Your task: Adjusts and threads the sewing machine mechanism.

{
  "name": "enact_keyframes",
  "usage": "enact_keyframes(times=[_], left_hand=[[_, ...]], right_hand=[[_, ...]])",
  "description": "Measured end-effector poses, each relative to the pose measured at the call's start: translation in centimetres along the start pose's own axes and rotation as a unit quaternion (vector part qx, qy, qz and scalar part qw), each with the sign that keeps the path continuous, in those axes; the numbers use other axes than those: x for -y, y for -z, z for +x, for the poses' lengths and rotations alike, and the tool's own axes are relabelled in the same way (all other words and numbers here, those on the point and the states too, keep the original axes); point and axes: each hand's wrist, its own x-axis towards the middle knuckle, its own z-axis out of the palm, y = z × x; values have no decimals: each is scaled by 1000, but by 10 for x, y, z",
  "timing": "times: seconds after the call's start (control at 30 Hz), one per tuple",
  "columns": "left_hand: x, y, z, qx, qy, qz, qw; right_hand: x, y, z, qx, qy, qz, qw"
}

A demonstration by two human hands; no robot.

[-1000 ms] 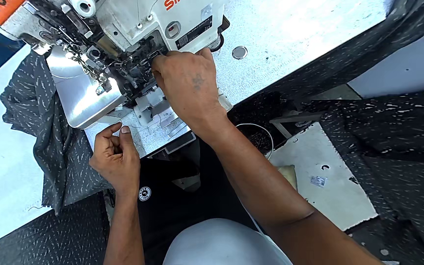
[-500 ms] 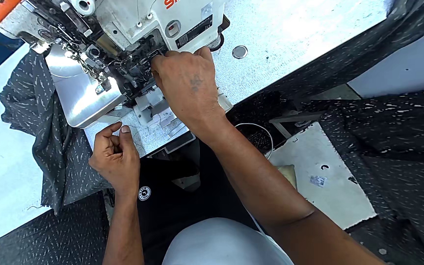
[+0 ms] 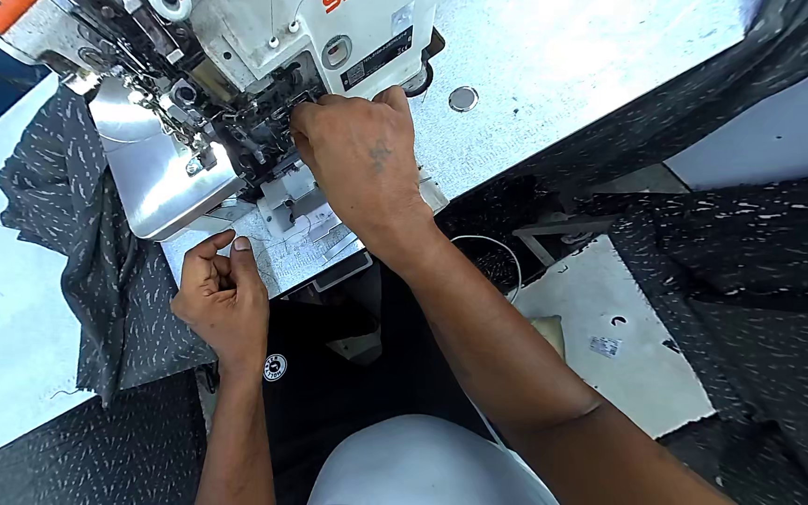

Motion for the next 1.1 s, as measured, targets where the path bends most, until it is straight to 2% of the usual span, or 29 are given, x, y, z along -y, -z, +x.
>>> enact_keyframes(times=[0.3, 1.1], left_hand=[[0, 0, 0, -1, -2, -1, 1000], [-2, 0, 0, -5, -5, 2, 1000]], right_hand=[[4, -1, -3, -21, -17, -16, 1000], [1, 0, -1, 1, 6, -2, 1000]])
